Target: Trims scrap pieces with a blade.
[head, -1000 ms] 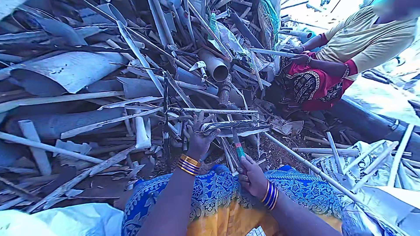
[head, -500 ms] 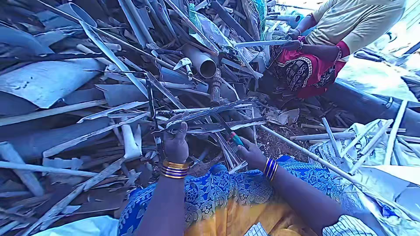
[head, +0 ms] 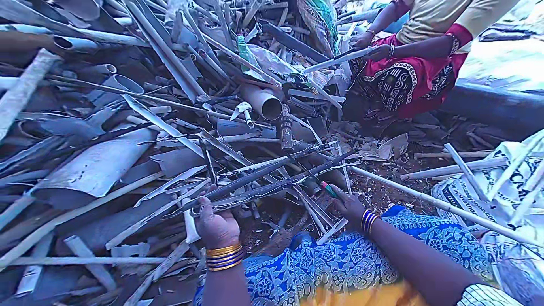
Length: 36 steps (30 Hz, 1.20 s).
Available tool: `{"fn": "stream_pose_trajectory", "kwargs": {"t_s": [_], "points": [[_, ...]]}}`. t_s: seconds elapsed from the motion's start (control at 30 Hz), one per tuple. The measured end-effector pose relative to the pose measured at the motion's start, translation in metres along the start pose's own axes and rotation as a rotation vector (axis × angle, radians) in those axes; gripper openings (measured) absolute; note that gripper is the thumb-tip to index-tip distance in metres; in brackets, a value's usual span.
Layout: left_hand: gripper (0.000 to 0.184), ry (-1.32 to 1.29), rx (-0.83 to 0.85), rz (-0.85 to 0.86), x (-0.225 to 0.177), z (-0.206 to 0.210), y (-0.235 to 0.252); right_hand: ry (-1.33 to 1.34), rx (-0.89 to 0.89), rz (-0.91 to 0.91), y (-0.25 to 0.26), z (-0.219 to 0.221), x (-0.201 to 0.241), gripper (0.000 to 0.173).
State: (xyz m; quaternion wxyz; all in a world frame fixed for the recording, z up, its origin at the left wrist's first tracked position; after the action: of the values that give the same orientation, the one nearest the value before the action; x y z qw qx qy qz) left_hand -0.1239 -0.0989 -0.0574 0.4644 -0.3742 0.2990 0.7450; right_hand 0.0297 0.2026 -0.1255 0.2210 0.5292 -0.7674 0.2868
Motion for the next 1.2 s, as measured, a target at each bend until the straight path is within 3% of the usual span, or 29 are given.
{"fn": "stream_pose_trajectory", "kwargs": {"t_s": [0.23,0.43,0.53,0.67,0.83,1.07,1.2], "points": [[0.048,0.233,-0.167,-0.168,-0.001,0.003,-0.002,0.334,-0.153,0.205,0.019,-0.002,-0.013,0.05],[0.038,0.196,-0.138,-0.11,0.004,0.001,-0.009,0.108,0.189,0.44,0.031,0.005,-0.017,0.054],[0.028,0.096,-0.094,-0.136,0.017,0.01,-0.026,0.066,0.179,0.453,0.028,0.005,-0.017,0.058],[0.052,0.203,-0.023,-0.29,0.046,0.01,-0.05,0.155,0.132,0.469,0.023,0.01,-0.032,0.056],[0.052,0.086,-0.01,-0.203,0.068,0.025,-0.079,0.217,0.12,0.452,0.009,0.01,-0.039,0.055],[0.036,0.09,0.051,-0.423,0.085,0.034,-0.101,0.269,0.122,0.432,0.004,0.01,-0.051,0.053],[0.035,0.018,0.089,-0.382,0.09,0.033,-0.109,0.294,0.121,0.429,0.006,0.013,-0.051,0.052]]}}
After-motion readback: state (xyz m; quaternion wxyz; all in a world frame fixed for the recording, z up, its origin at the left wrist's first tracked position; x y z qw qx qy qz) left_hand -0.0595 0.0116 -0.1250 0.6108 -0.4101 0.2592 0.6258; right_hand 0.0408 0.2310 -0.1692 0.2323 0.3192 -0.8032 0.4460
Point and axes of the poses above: each hand's wrist, its own y-axis towards the middle knuckle, its own z-axis out of the palm, x = y × z, the point moved 1 cm from there along y, towards the middle knuckle, and after that the axes turned 5 degrees about z, right-handed, at the moved point
